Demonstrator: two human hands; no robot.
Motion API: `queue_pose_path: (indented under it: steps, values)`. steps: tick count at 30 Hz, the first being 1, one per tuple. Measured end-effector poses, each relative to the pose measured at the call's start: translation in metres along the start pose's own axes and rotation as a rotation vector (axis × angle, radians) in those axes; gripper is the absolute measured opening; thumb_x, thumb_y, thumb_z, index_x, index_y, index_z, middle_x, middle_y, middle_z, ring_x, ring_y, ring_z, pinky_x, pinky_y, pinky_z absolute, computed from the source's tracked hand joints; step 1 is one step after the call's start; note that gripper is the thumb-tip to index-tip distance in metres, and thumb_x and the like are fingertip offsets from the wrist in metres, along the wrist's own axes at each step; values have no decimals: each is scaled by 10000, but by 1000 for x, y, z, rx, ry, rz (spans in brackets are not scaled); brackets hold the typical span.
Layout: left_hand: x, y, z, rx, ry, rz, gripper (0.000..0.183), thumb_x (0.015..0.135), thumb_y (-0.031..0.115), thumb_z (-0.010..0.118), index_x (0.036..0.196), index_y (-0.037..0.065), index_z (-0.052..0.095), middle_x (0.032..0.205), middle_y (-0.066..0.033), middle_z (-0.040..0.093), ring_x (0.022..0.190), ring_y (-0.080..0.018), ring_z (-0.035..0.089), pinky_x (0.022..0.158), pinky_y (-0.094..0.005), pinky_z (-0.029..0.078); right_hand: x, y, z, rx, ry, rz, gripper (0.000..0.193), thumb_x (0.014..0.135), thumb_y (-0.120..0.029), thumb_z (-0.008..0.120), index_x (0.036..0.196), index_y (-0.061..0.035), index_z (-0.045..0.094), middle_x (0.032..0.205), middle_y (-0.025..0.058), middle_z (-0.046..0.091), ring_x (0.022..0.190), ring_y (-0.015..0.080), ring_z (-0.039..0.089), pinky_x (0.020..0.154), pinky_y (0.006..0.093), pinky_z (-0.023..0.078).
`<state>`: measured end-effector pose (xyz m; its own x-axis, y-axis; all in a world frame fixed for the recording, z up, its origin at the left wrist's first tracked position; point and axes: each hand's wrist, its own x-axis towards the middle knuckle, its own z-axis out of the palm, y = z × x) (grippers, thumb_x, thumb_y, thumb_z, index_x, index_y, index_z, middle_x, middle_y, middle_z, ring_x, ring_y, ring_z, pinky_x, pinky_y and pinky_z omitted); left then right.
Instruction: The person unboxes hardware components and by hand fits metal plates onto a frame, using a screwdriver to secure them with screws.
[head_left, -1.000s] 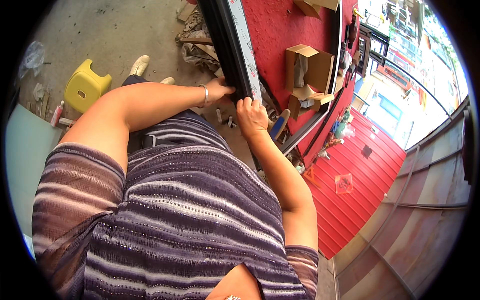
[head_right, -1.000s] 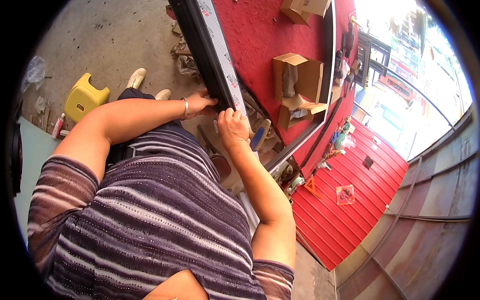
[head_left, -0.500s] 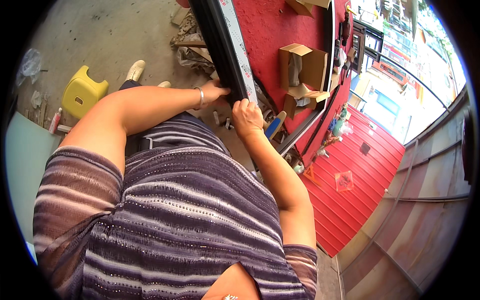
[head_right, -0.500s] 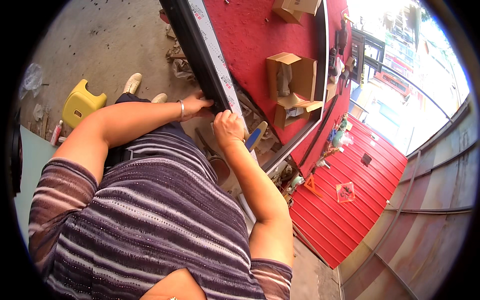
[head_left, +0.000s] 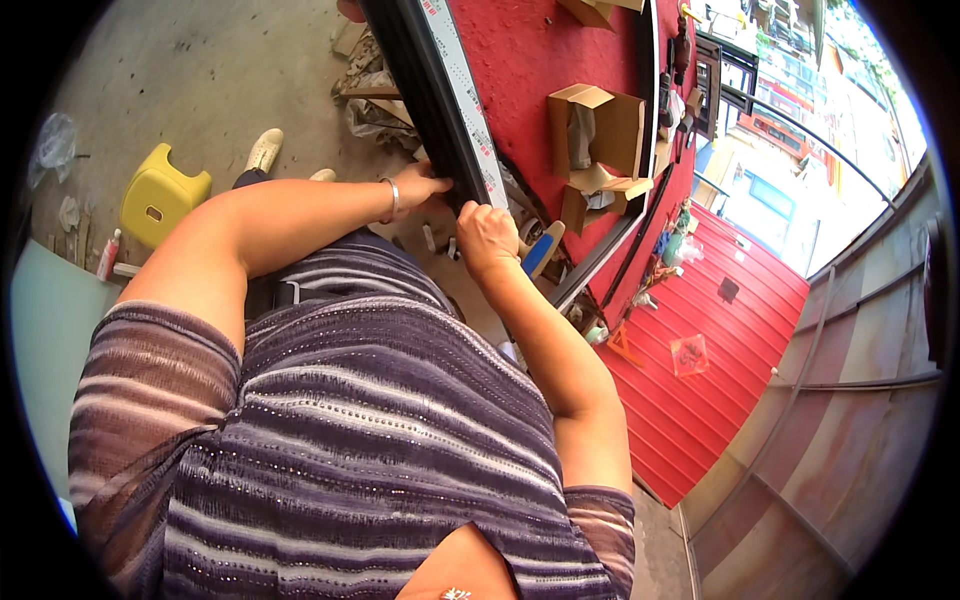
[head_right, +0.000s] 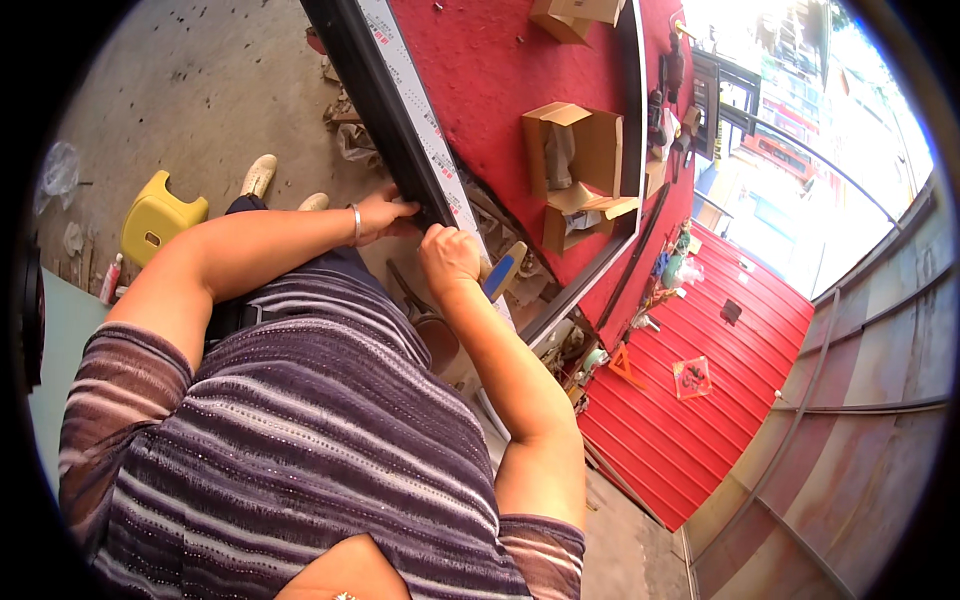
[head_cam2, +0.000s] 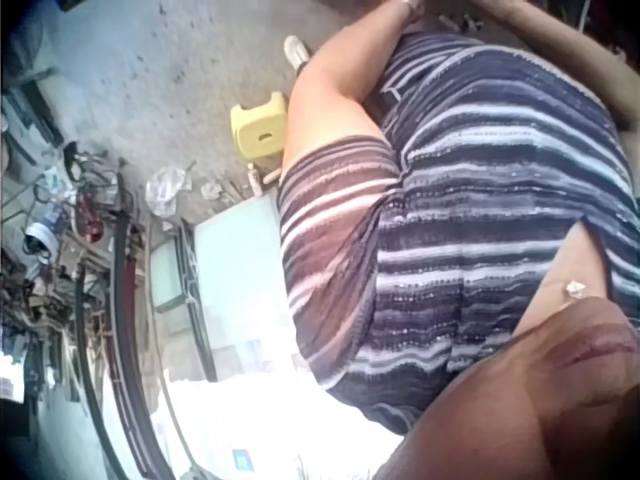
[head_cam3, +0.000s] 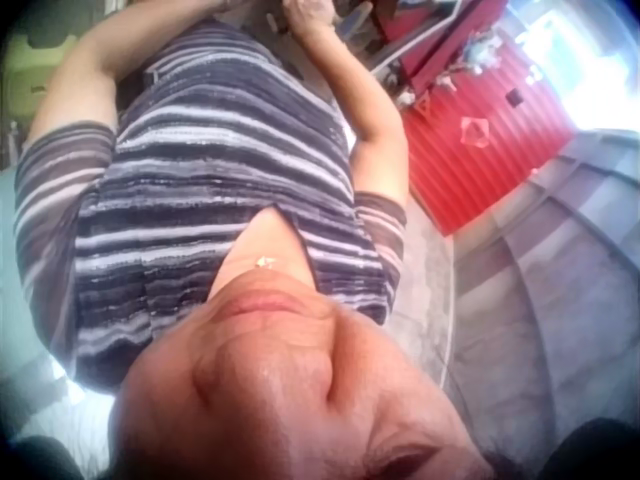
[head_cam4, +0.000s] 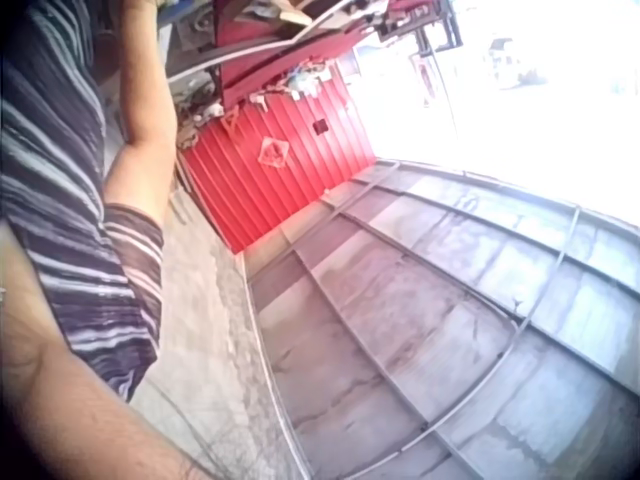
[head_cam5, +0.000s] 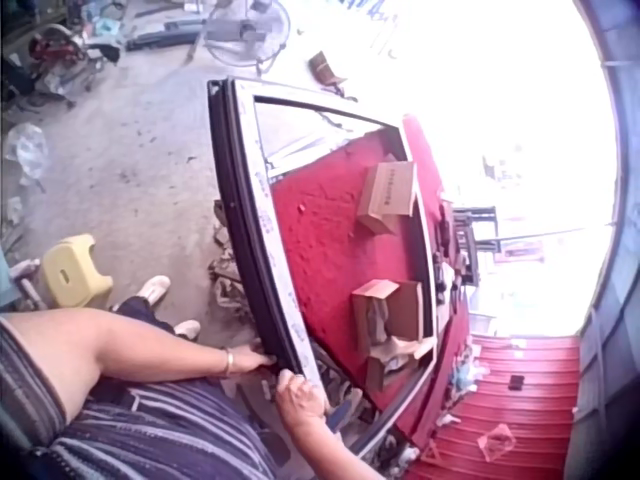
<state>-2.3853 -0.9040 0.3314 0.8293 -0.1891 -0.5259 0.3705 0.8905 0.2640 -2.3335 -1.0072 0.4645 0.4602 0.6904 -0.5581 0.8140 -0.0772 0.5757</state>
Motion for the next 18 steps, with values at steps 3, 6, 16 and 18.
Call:
queue_pose_path:
  steps: [3,6,16,18]
  values:
    - [-1,1,-1,-14,-19,-14,416,927,108,593,1317,103,446,1155,-100,613,995,-240,648,809,-374,570,-1,2,-6,74,167,21,50,809,-147,574,769,-119,564,751,75,620,680,243,663,600,332,537]
    - [-2,1,0,-28,-19,-5,419,928,103,591,1318,108,440,1152,-97,614,985,-241,651,803,-372,573,-1,5,-4,103,166,-50,57,817,-138,563,764,-120,558,740,77,620,666,244,665,595,335,535]
    - [-4,0,2,-68,0,22,391,910,109,608,1276,68,477,1143,-102,606,985,-242,637,758,-367,575,-3,8,-6,111,183,-13,66,812,-151,567,757,-119,548,717,73,598,673,235,666,577,317,527]
    - [-5,1,3,-72,-12,21,387,911,110,608,1275,74,480,1146,-103,607,989,-242,637,762,-370,574,-4,9,0,120,203,-29,74,811,-155,569,751,-119,546,707,74,599,675,235,666,573,316,524]
